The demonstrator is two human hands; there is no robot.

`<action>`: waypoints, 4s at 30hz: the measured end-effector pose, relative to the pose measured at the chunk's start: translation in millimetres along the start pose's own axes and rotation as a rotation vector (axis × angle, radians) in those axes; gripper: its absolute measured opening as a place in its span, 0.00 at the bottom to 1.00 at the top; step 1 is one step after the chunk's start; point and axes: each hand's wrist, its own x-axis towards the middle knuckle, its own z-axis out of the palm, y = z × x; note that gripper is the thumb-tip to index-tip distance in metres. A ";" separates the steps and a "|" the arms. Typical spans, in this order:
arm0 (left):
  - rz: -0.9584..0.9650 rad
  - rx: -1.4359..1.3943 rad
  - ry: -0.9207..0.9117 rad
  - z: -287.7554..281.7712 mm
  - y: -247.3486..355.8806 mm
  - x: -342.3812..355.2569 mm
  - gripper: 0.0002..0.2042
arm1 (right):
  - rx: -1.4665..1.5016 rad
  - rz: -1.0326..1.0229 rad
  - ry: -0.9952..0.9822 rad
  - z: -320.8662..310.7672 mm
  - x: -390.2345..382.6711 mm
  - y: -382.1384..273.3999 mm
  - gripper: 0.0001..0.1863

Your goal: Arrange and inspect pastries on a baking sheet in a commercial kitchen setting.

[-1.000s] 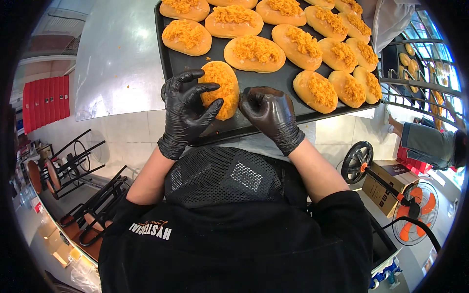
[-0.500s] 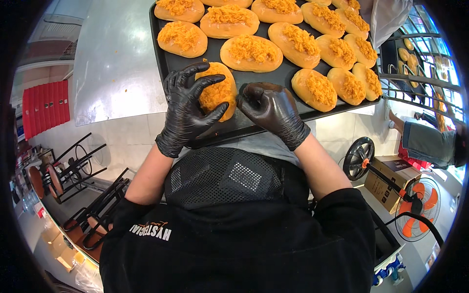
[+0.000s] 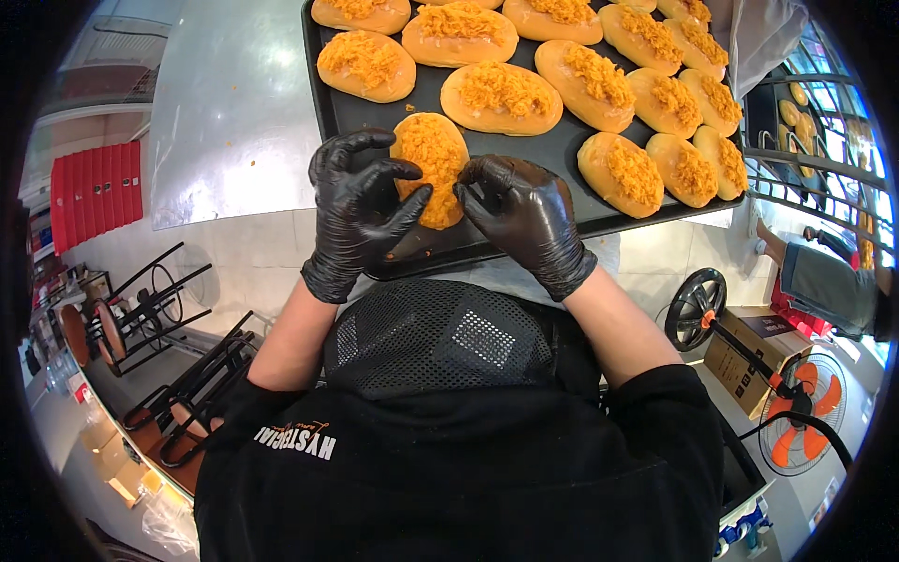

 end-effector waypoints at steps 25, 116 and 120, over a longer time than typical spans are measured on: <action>-0.209 -0.086 0.015 -21.5 -18.6 -13.5 0.08 | -0.126 -0.118 0.045 -16.6 4.8 11.5 0.06; -0.085 0.086 -0.151 -18.8 -18.2 -22.2 0.07 | 0.095 0.128 -0.235 -2.8 17.7 13.9 0.19; -0.019 0.095 -0.165 -19.2 -22.0 -19.8 0.07 | 0.108 0.140 -0.250 -2.7 13.9 18.5 0.20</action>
